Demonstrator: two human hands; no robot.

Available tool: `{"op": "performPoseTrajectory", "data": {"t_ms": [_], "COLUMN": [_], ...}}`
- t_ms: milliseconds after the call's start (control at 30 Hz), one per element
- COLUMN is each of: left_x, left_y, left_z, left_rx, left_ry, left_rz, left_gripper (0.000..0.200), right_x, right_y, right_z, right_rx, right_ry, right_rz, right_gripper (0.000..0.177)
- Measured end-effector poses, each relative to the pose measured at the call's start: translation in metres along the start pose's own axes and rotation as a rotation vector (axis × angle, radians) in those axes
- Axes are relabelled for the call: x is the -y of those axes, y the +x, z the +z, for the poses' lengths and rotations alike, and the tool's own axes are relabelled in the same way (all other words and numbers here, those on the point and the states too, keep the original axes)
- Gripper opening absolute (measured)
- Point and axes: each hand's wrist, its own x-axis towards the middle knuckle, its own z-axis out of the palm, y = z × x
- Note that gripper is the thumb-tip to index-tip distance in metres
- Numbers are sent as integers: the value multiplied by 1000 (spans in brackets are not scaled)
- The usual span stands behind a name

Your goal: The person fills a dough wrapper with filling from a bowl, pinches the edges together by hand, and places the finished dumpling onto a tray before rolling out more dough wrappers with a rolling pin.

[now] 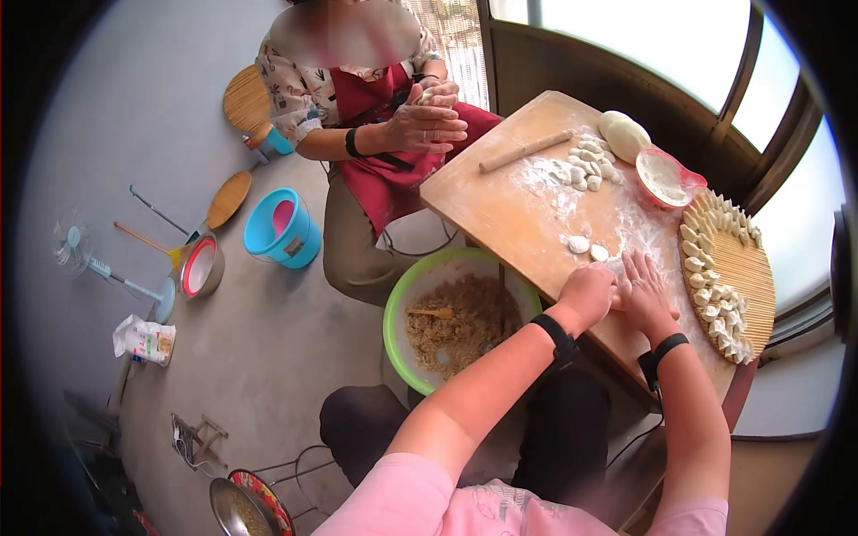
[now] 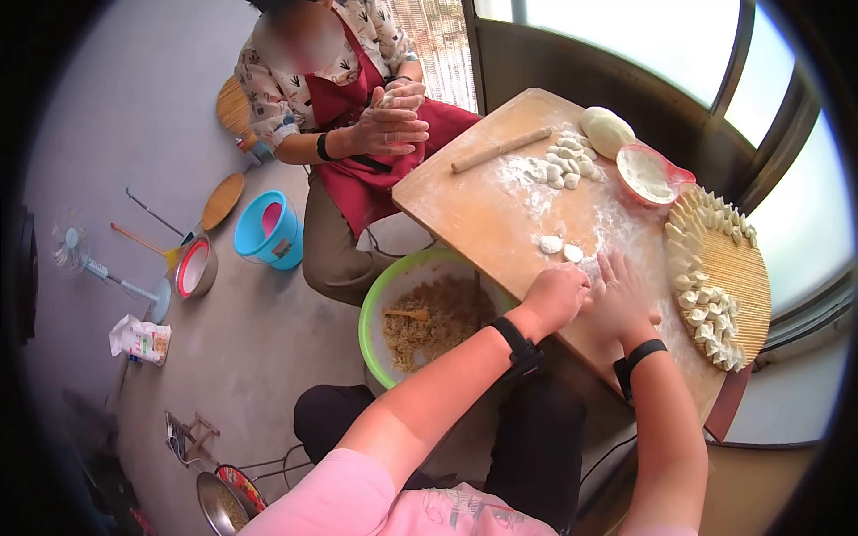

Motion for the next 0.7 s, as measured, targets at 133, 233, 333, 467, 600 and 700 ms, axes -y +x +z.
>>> {"op": "performPoseTrajectory", "data": {"t_ms": [133, 233, 333, 467, 600, 700], "left_x": [6, 7, 2, 17, 6, 18], "left_y": [14, 17, 18, 20, 21, 29], "left_z": [13, 12, 6, 12, -8, -5], "left_rx": [10, 65, 22, -29, 150, 188], "left_ry": [97, 145, 96, 87, 124, 172], "left_rz": [19, 13, -24, -18, -17, 119], "left_gripper": [17, 15, 13, 12, 13, 16], "right_x": [-16, -6, 5, 15, -9, -15], "right_y": [25, 18, -10, -24, 12, 34], "right_z": [13, 9, 5, -5, 13, 11], "right_rx": [-63, -61, -2, 35, -107, -140], "right_ry": [-105, -67, 19, 39, -71, -212], "right_rz": [-67, -41, -14, -31, -163, -237], "right_gripper": [56, 56, 55, 54, 47, 44]}}
